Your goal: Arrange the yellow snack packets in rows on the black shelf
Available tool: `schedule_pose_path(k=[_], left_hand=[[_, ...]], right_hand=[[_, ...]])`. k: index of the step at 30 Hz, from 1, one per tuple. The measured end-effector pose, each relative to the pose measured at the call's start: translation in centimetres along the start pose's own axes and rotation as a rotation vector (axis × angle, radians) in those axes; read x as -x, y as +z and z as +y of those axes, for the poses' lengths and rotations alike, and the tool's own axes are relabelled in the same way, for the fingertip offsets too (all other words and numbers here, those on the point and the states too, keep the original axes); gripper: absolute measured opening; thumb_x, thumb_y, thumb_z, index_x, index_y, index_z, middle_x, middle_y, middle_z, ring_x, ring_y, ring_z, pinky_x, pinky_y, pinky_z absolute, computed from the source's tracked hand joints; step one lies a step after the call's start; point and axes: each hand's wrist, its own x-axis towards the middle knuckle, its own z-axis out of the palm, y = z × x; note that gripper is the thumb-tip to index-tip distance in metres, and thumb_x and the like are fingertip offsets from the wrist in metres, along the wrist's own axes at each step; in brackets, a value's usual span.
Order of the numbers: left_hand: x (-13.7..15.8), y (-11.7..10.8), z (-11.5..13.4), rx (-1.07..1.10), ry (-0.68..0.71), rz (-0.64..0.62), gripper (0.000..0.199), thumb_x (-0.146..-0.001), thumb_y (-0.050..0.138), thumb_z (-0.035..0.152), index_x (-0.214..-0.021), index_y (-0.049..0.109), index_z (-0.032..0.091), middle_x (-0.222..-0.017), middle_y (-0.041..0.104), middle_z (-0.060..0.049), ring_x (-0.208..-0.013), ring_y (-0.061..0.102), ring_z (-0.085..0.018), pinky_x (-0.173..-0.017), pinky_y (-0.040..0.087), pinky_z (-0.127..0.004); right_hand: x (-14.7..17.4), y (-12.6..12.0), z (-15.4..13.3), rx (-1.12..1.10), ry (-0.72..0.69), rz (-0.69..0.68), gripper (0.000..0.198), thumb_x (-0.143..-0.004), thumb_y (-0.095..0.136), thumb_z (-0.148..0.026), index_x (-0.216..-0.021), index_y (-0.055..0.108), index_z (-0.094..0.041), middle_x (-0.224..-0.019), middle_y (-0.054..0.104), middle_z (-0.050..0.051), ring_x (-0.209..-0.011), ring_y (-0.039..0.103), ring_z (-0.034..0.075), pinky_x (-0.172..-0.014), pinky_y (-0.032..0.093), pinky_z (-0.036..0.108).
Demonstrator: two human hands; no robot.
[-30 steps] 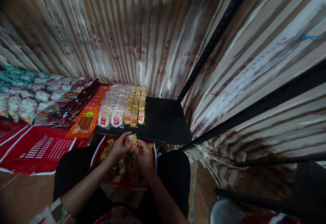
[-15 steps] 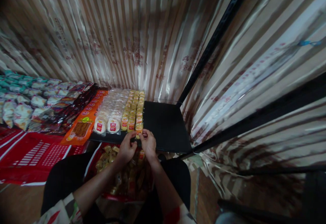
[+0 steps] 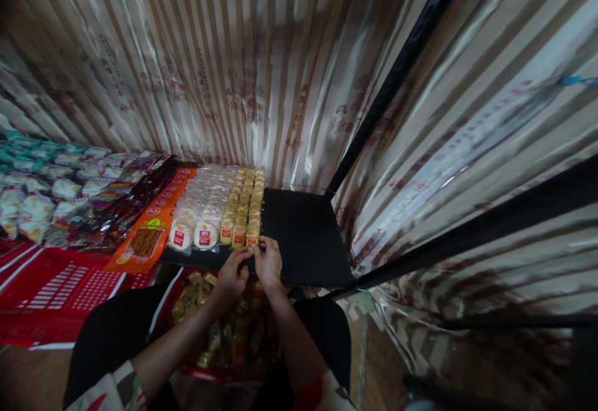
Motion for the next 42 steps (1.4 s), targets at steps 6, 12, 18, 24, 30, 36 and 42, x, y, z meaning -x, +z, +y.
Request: schedule_pose_path(k=[6, 12, 18, 24, 30, 36, 42], left_hand=[[0.2, 0.7, -0.9, 0.027, 0.157, 0.072, 0.042, -0.068, 0.040, 0.004, -0.105, 0.058, 0.014, -0.117, 0.058, -0.012, -0.113, 0.053, -0.019, -0.099, 0.043, -0.038], [0.3, 0.9, -0.9, 0.000, 0.138, 0.069, 0.043, -0.068, 0.039, 0.003, -0.105, 0.058, 0.013, -0.119, 0.057, -0.012, -0.114, 0.052, -0.020, -0.100, 0.042, -0.038], [0.6, 1.1, -1.2, -0.034, 0.134, 0.057, 0.042, -0.069, 0.038, 0.003, -0.104, 0.059, 0.013, -0.119, 0.057, -0.012, -0.115, 0.051, -0.020, -0.101, 0.042, -0.039], [0.4, 1.2, -1.0, -0.030, 0.149, 0.059, 0.041, -0.067, 0.039, 0.002, -0.102, 0.059, 0.013, -0.118, 0.058, -0.012, -0.114, 0.052, -0.020, -0.101, 0.041, -0.039], [0.7, 0.0, -0.1, -0.011, 0.140, 0.098, 0.031, -0.071, 0.040, 0.004, -0.092, 0.061, 0.014, -0.104, 0.061, -0.011, -0.101, 0.057, -0.018, -0.092, 0.046, -0.035], [4.6, -2.9, -2.6, -0.017, -0.013, 0.026, 0.027, -0.075, 0.037, 0.006, -0.075, 0.061, 0.018, -0.078, 0.063, -0.004, -0.078, 0.058, -0.013, -0.076, 0.047, -0.026], [9.2, -5.4, -6.5, -0.438, -0.549, -0.396, 0.025, -0.082, 0.039, 0.015, -0.091, 0.062, 0.015, -0.092, 0.067, -0.011, -0.090, 0.062, -0.021, -0.080, 0.044, -0.031]], right_hand=[[-0.1, 0.5, 0.8, -0.033, -0.044, 0.004, 0.038, -0.075, 0.054, -0.030, -0.110, 0.060, -0.017, -0.104, 0.060, 0.009, -0.089, 0.059, 0.019, -0.069, 0.051, 0.029], [-0.7, 1.1, 1.7, -0.119, -0.072, 0.002, 0.041, -0.078, 0.051, -0.033, -0.115, 0.059, -0.019, -0.110, 0.061, 0.009, -0.094, 0.057, 0.019, -0.070, 0.051, 0.028], [-0.8, 1.1, 2.0, -0.124, -0.076, -0.004, 0.039, -0.079, 0.050, -0.034, -0.113, 0.060, -0.019, -0.112, 0.060, 0.009, -0.096, 0.056, 0.019, -0.069, 0.051, 0.028], [-0.5, 1.0, 1.7, -0.071, -0.113, -0.002, 0.048, -0.080, 0.049, -0.035, -0.125, 0.052, -0.018, -0.126, 0.054, 0.011, -0.106, 0.052, 0.021, -0.074, 0.052, 0.031], [-0.1, 0.6, 0.9, -0.010, -0.150, 0.031, 0.046, -0.080, 0.049, -0.037, -0.121, 0.054, -0.017, -0.121, 0.057, 0.012, -0.105, 0.051, 0.021, -0.074, 0.050, 0.031], [4.5, -0.4, 0.3, -0.197, -0.117, 0.088, 0.035, -0.085, 0.044, -0.035, -0.110, 0.058, -0.015, -0.095, 0.066, 0.009, -0.080, 0.060, 0.015, -0.064, 0.048, 0.024], [11.9, 1.9, 2.0, 0.069, -0.097, -0.551, 0.022, -0.083, 0.046, -0.023, -0.094, 0.064, -0.019, -0.087, 0.070, 0.005, -0.079, 0.063, 0.016, -0.075, 0.047, 0.027]])
